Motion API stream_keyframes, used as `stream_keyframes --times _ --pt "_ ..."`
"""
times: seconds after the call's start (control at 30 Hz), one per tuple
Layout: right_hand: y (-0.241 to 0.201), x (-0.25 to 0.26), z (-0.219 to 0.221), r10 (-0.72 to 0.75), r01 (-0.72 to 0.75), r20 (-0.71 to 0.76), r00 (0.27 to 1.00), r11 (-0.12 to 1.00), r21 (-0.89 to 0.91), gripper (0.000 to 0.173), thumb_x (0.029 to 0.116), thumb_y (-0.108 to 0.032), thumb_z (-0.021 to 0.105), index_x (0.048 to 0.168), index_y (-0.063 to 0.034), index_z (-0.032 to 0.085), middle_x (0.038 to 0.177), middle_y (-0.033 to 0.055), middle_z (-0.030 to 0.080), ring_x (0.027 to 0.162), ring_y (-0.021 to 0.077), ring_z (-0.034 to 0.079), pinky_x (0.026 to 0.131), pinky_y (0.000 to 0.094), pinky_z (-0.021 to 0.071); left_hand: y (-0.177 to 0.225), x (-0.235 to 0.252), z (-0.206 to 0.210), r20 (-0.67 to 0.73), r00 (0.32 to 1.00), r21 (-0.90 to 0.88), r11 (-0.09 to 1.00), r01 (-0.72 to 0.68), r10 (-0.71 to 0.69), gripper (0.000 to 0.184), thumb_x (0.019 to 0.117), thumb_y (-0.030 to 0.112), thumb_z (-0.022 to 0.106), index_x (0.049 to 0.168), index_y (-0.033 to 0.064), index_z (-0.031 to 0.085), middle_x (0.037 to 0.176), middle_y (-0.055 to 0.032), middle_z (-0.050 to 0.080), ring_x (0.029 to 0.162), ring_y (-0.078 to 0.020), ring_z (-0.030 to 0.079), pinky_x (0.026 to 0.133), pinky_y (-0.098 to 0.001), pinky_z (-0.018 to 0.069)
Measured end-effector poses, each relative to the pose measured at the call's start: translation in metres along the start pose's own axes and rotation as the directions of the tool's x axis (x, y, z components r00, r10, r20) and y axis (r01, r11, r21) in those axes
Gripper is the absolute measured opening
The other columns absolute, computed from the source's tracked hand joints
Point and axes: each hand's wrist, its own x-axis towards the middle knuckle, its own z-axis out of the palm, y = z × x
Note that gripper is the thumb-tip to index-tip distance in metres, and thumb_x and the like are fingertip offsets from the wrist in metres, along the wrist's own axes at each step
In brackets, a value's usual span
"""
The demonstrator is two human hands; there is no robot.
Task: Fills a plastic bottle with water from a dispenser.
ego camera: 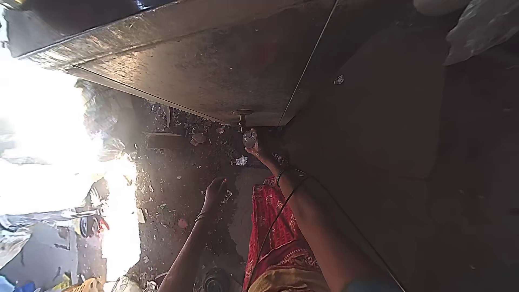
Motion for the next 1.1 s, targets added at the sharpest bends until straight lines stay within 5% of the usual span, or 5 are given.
stream_keyframes --times 0.27,0.5,0.8,0.97,1.1 --pt "0.002 -0.02 -0.004 0.055 -0.055 -0.012 0.998 0.998 0.014 0.091 0.0732 -0.017 0.091 0.148 0.0026 0.043 0.141 0.0247 0.057 0.13 0.0366 0.057 0.109 0.0521 0.047 -0.105 -0.113 -0.004 0.099 0.892 -0.455 0.777 0.435 -0.441 0.016 0.1025 0.012 0.061 0.115 0.0034 0.066 0.074 0.0 0.06 0.05 -0.0029 0.045 0.045 -0.0177 0.0381" --pt "-0.075 -0.075 -0.051 -0.017 0.017 -0.001 1.0 0.999 0.045 0.094 0.0706 -0.024 0.09 0.144 0.0118 0.044 0.142 0.0288 0.054 0.134 0.0347 0.053 0.116 0.0417 0.0417 -0.049 -0.143 -0.027 -0.04 0.873 -0.853 0.472 0.223 -0.485 0.015 0.1071 0.012 0.05 0.116 0.0038 0.059 0.076 -0.0014 0.058 0.054 -0.0053 0.055 0.05 -0.0173 0.0491" --pt "-0.186 -0.155 -0.144 -0.134 0.135 -0.029 0.991 0.99 0.05 0.1 0.0662 -0.028 0.092 0.144 0.0108 0.044 0.14 0.0264 0.056 0.132 0.0288 0.055 0.114 0.039 0.0441 0.102 -0.204 -0.051 -0.041 0.995 -0.885 0.46 -0.077 0.088 0.042 0.0999 -0.007 0.038 0.142 -0.0046 0.043 0.126 -0.0152 0.064 0.106 -0.0186 0.068 0.092 -0.0324 0.0566" --pt "-0.202 -0.184 -0.18 -0.246 0.248 -0.075 0.966 0.968 0.025 0.108 0.0625 -0.033 0.09 0.144 0.0162 0.04 0.142 0.0314 0.053 0.133 0.0315 0.054 0.114 0.0376 0.043 0.16 -0.249 -0.058 0.002 0.845 -0.791 0.518 -0.326 0.535 0.048 0.0926 -0.003 0.059 0.139 -0.0053 0.049 0.135 -0.0156 0.063 0.121 -0.0225 0.064 0.106 -0.0364 0.0518" --pt "-0.202 -0.201 -0.208 -0.263 0.279 -0.116 0.958 0.948 0.151 0.115 0.0624 -0.036 0.091 0.148 0.0162 0.033 0.143 0.03 0.052 0.132 0.0244 0.054 0.113 0.0328 0.044 0.182 -0.278 -0.048 0.08 0.744 -0.681 0.581 -0.445 0.664 0.048 0.0946 -0.002 0.062 0.141 -0.0066 0.049 0.13 -0.0151 0.066 0.119 -0.0224 0.065 0.106 -0.0373 0.0522"
